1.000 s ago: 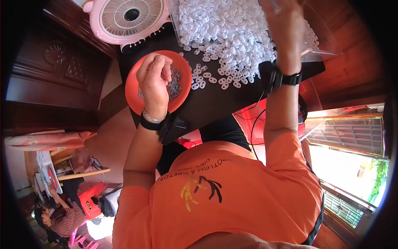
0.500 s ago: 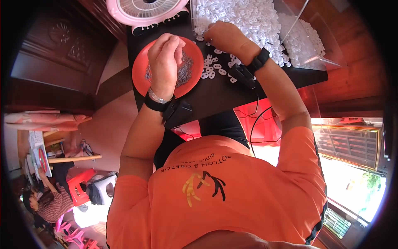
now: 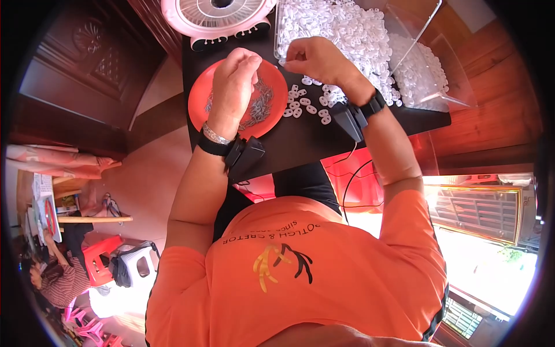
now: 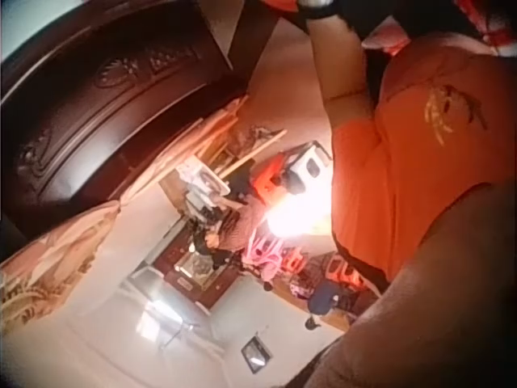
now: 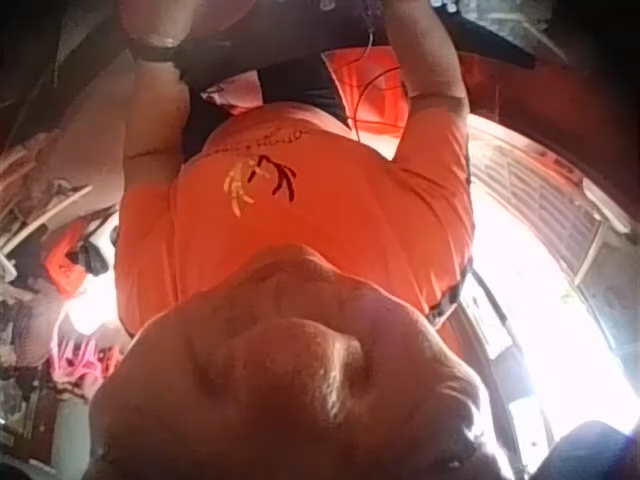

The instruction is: Inserting small metal pins into white plastic connectors at a workbench.

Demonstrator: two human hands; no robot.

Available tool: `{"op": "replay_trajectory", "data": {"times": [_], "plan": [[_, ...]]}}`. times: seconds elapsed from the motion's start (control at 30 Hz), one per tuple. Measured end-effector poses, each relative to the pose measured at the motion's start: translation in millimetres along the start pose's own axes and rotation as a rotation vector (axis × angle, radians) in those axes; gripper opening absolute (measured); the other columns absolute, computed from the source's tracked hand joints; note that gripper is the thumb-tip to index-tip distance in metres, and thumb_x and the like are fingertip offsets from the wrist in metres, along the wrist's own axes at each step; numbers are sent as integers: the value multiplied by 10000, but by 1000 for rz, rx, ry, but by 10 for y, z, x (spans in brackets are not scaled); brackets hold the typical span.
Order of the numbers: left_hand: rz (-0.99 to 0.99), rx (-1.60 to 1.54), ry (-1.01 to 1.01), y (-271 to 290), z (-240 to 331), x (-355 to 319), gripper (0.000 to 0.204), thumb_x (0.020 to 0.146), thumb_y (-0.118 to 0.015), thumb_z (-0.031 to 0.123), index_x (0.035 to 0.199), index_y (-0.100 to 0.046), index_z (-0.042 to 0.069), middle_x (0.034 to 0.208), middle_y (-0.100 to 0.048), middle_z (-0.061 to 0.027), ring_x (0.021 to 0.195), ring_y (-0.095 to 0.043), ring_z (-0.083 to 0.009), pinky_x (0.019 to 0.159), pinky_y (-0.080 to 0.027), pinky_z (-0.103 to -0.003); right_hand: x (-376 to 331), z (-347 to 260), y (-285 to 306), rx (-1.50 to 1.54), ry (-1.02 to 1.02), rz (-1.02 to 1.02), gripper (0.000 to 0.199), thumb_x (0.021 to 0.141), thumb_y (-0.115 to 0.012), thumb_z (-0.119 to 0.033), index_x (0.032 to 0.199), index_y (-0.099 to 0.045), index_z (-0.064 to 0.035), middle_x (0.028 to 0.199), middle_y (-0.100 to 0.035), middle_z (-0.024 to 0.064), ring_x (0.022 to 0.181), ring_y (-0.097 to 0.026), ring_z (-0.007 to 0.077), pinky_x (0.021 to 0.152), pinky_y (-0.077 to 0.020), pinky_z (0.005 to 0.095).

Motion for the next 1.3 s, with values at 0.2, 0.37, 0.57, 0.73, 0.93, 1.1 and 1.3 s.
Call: {"op": "replay_trajectory", "data": {"times": [0.2, 0.37, 0.57, 0.73, 0.93, 1.1, 1.3], "plan": [[-69, 78, -41, -20, -28, 18, 248, 896, -492, 254, 814, -560, 30, 630, -506, 11, 566, -453, -67, 518, -359, -226, -6, -389, 62, 617, 81, 146, 159, 786, -686, -132, 865, -644, 0, 738, -625, 9, 680, -558, 61, 622, -458, 205], [-79, 27, -47, 62, 22, 30, 229, 885, -504, 243, 773, -549, 48, 627, -508, 21, 550, -446, -62, 497, -342, -216, 23, -495, 45, 630, 162, 209, 156, 811, -665, -139, 892, -650, -7, 769, -643, 14, 688, -556, 58, 636, -461, 212], [-20, -112, -53, 194, 121, 63, 194, 890, -506, 210, 791, -565, 55, 640, -527, 16, 526, -452, -47, 466, -308, -191, 51, -458, -150, 595, 347, 103, 169, 757, -706, -141, 906, -686, -64, 837, -648, 61, 743, -628, 183, 676, -495, 284], [92, -158, -98, 246, 163, 60, 196, 854, -548, 192, 722, -561, 48, 577, -503, 15, 494, -417, -57, 457, -291, -203, -71, -702, -416, 100, 470, -91, 200, 707, -678, -155, 880, -667, -56, 869, -596, 121, 861, -586, 304, 732, -480, 391], [97, -181, -86, 233, 156, 68, 180, 852, -554, 163, 734, -565, 27, 572, -497, 8, 489, -411, -59, 457, -302, -209, 6, -594, -571, 50, 420, -109, 170, 743, -638, -191, 854, -645, -62, 860, -593, 115, 827, -593, 319, 710, -478, 406], [66, -148, -98, 232, 131, 73, 178, 872, -531, 189, 789, -577, 38, 617, -515, 23, 508, -434, -36, 449, -290, -184, 91, -376, -518, -5, 234, 30, 153, 750, -641, -188, 847, -637, -70, 805, -642, 122, 772, -613, 329, 688, -484, 414], [66, -115, -69, 196, 121, 58, 184, 867, -536, 196, 776, -580, 42, 605, -510, 26, 493, -422, -38, 437, -277, -184, 99, -312, -541, 49, 295, 96, 144, 778, -626, -188, 843, -634, -60, 777, -643, 130, 748, -613, 338, 665, -480, 419]]}}
Point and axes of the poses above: each hand's wrist, its own x-axis towards the middle knuckle, its own y-axis out of the back of the hand, z = x × y, the point moved 4 cm from there along x, towards the middle knuckle
